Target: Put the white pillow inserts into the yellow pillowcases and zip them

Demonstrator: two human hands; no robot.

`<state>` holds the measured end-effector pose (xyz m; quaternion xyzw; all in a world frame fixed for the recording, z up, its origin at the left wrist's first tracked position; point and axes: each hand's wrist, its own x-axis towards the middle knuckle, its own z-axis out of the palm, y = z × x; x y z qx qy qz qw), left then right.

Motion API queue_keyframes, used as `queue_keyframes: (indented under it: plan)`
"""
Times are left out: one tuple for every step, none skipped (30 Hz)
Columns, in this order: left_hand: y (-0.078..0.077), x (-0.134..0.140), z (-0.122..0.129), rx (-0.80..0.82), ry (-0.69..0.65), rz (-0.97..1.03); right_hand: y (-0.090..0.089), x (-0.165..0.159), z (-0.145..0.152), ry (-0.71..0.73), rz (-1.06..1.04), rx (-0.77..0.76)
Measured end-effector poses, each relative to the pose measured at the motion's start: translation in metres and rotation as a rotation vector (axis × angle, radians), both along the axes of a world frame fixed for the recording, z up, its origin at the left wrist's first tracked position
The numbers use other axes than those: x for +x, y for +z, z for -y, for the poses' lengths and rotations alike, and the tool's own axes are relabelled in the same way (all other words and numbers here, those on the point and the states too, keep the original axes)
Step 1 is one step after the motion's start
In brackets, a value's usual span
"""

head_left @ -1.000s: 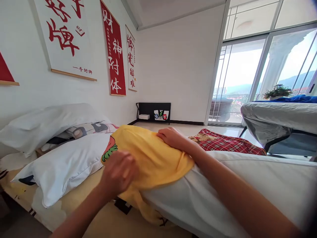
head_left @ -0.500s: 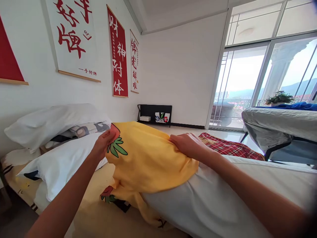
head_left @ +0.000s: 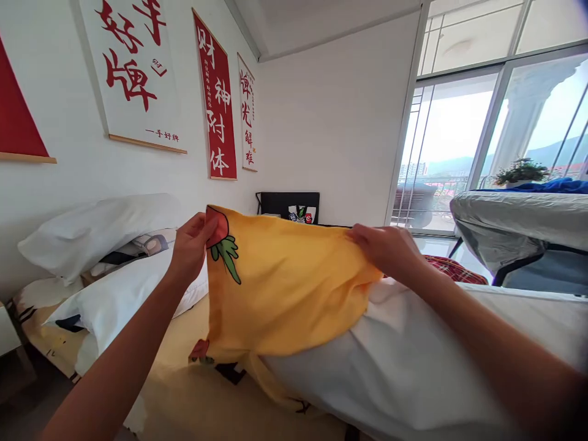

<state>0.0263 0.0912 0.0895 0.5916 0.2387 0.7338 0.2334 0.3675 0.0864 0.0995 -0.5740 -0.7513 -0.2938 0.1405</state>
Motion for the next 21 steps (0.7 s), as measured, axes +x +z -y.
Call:
queue_keyframes:
  plan:
    - [0.001,0.002,0.000,0.007,0.009,-0.009,0.001,0.002,0.001,-0.010,-0.007,0.005]
    - [0.003,0.004,0.000,0.011,0.020,-0.022,0.001,0.003,0.002,0.000,0.009,-0.019]
    - [0.005,0.005,0.001,0.016,0.036,-0.037,0.002,0.004,0.002,0.028,0.037,-0.045]
    - [0.007,0.006,0.001,0.023,0.048,-0.053,0.002,0.006,0.002,0.055,0.058,-0.050]
    - [0.008,0.007,0.003,0.033,0.046,-0.065,0.001,0.008,0.002,0.062,0.063,-0.028]
    - [0.009,0.006,0.005,0.045,0.024,-0.079,0.000,0.010,0.001,0.044,0.050,0.009]
    - [0.009,0.005,0.007,0.049,-0.024,-0.108,-0.002,0.013,0.000,0.025,0.035,0.024]
    - [0.009,0.003,0.009,0.039,-0.090,-0.157,-0.005,0.015,-0.002,0.035,0.034,-0.002]
    - [0.007,0.000,0.010,0.015,-0.156,-0.217,-0.008,0.018,-0.004,0.069,0.038,-0.056]
    - [0.006,-0.002,0.010,-0.016,-0.198,-0.266,-0.012,0.020,-0.007,0.118,0.036,-0.114]
    - [0.003,-0.005,0.009,-0.039,-0.189,-0.276,-0.016,0.021,-0.009,0.168,0.016,-0.153]
    - [0.001,-0.007,0.006,-0.056,-0.129,-0.250,-0.019,0.023,-0.011,0.203,-0.022,-0.164]
    - [-0.003,-0.008,0.002,-0.072,-0.044,-0.199,-0.022,0.024,-0.013,0.219,-0.063,-0.164]
    - [-0.006,-0.008,-0.003,-0.097,0.028,-0.146,-0.023,0.026,-0.015,0.219,-0.092,-0.169]
    - [-0.010,-0.007,-0.007,-0.145,0.052,-0.122,-0.024,0.026,-0.016,0.218,-0.102,-0.183]
    - [-0.014,-0.006,-0.011,-0.206,0.028,-0.137,-0.023,0.026,-0.016,0.217,-0.090,-0.201]
    - [-0.017,-0.004,-0.015,-0.266,-0.029,-0.184,-0.021,0.026,-0.016,0.214,-0.063,-0.213]
    - [-0.020,-0.002,-0.016,-0.309,-0.087,-0.238,-0.018,0.025,-0.015,0.212,-0.028,-0.221]
    - [-0.021,0.000,-0.017,-0.326,-0.119,-0.274,-0.014,0.022,-0.014,0.212,0.001,-0.226]
    - [-0.022,0.002,-0.017,-0.324,-0.119,-0.289,-0.009,0.017,-0.012,0.217,0.010,-0.229]
    - [-0.022,0.004,-0.016,-0.316,-0.103,-0.279,-0.004,0.011,-0.010,0.231,-0.005,-0.229]
